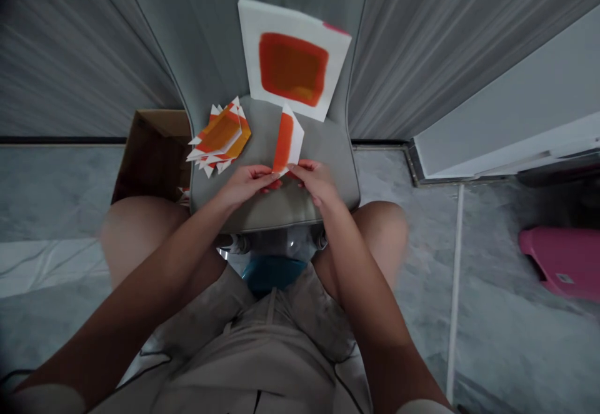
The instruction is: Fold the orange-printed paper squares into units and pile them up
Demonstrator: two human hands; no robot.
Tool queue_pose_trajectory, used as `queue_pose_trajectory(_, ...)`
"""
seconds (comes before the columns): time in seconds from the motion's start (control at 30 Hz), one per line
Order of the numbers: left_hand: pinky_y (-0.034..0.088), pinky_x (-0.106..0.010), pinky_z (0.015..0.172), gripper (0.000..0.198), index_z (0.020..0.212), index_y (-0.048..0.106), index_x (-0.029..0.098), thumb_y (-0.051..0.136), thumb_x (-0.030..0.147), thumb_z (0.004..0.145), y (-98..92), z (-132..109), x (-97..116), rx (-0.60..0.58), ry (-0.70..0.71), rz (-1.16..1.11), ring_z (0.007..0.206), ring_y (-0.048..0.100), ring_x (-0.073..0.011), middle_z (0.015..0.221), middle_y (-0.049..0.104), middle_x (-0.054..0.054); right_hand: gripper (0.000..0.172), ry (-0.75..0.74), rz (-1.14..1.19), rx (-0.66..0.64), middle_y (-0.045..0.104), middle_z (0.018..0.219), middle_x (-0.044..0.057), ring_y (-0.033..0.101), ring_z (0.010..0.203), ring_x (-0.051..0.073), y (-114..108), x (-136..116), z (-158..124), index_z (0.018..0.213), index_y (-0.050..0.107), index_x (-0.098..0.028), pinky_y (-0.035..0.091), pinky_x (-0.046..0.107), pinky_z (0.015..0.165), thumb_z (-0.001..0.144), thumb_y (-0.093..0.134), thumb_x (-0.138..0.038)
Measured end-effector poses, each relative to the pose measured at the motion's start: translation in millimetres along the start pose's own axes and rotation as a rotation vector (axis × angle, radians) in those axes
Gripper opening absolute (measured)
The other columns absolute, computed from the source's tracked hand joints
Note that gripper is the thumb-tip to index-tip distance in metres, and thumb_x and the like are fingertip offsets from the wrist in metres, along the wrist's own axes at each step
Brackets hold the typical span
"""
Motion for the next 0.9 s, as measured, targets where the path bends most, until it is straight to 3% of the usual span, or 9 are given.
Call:
queue_pose_trajectory(0.17,0.050,-0.024,0.069,0.045,0.097,0.079,0.020,0.092,0.051,0.068,-0.6,-11,4,-0.020,-0.051,-0.067,0.088,0.075,-0.0177,0.094,0.082,-0.008,0.033,0.061,0.036,-0.081,0.082,0.096,0.007,0.075,0.086,0.018,-3,-1,-8,0.087,0.079,-0.022,0.049,0.023,0.057,0.066,0.093,-0.043)
queue_pose_trajectory(0.37,0.053,-0.027,0.074,0.048,0.099,0.080,0.022,0.092,0.055,0.067,-10.2,-23,15,-0.110,-0.039,0.014,0.092,0.075,-0.0198,0.095,0.082,-0.007,0.031,0.118,0.138,-0.202,0.082,0.091,0.004,0.074,0.086,0.015,1,1,-12,0.086,0.079,-0.023,0.046,0.019,0.056,0.067,0.095,-0.042)
queue_pose_trajectory(0.57,0.051,-0.026,0.067,0.040,0.092,0.081,0.023,0.090,0.055,0.069,-21.9,-32,22,-0.250,-0.007,0.194,0.076,0.069,-0.0150,0.089,0.079,-0.004,0.023,0.078,-0.053,-0.232,0.081,0.086,0.003,0.071,0.079,0.014,8,0,-22,0.085,0.080,-0.023,0.048,0.022,0.061,0.076,0.088,-0.043)
queue_pose_trajectory(0.63,0.053,-0.027,0.071,0.042,0.095,0.082,0.023,0.085,0.060,0.074,-26.9,-31,25,-0.157,0.044,0.162,0.080,0.069,-0.0156,0.093,0.079,-0.005,0.020,0.067,-0.160,-0.277,0.081,0.085,0.003,0.069,0.075,0.015,12,0,-28,0.085,0.082,-0.024,0.048,0.024,0.061,0.077,0.086,-0.042)
queue_pose_trajectory(0.77,0.055,-0.030,0.076,0.051,0.090,0.081,0.019,0.079,0.068,0.078,-34.4,-24,27,0.163,0.125,0.023,0.080,0.069,-0.0174,0.090,0.078,-0.007,0.018,0.092,-0.259,-0.425,0.079,0.079,0.001,0.067,0.072,0.015,22,5,-33,0.084,0.083,-0.025,0.047,0.024,0.059,0.075,0.084,-0.041)
queue_pose_trajectory(0.83,0.055,-0.031,0.076,0.052,0.087,0.080,0.019,0.079,0.070,0.078,-33.4,-21,28,0.231,0.159,-0.019,0.078,0.069,-0.0177,0.087,0.077,-0.007,0.018,0.091,-0.278,-0.468,0.078,0.080,0.000,0.066,0.071,0.014,25,6,-33,0.083,0.082,-0.025,0.046,0.024,0.058,0.075,0.083,-0.042)
queue_pose_trajectory(0.9,0.055,-0.031,0.075,0.054,0.086,0.080,0.020,0.078,0.073,0.078,-30.4,-19,28,0.220,0.159,-0.070,0.077,0.070,-0.0184,0.086,0.078,-0.007,0.019,0.083,-0.304,-0.489,0.078,0.081,0.000,0.063,0.070,0.013,27,4,-32,0.083,0.081,-0.024,0.045,0.023,0.057,0.076,0.081,-0.042)
Point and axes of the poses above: each hand's wrist, its own z-axis towards the middle knuckle, its own y-axis out of the palm, x = y × z, the point moved 4 cm from there along z, towards the middle knuckle
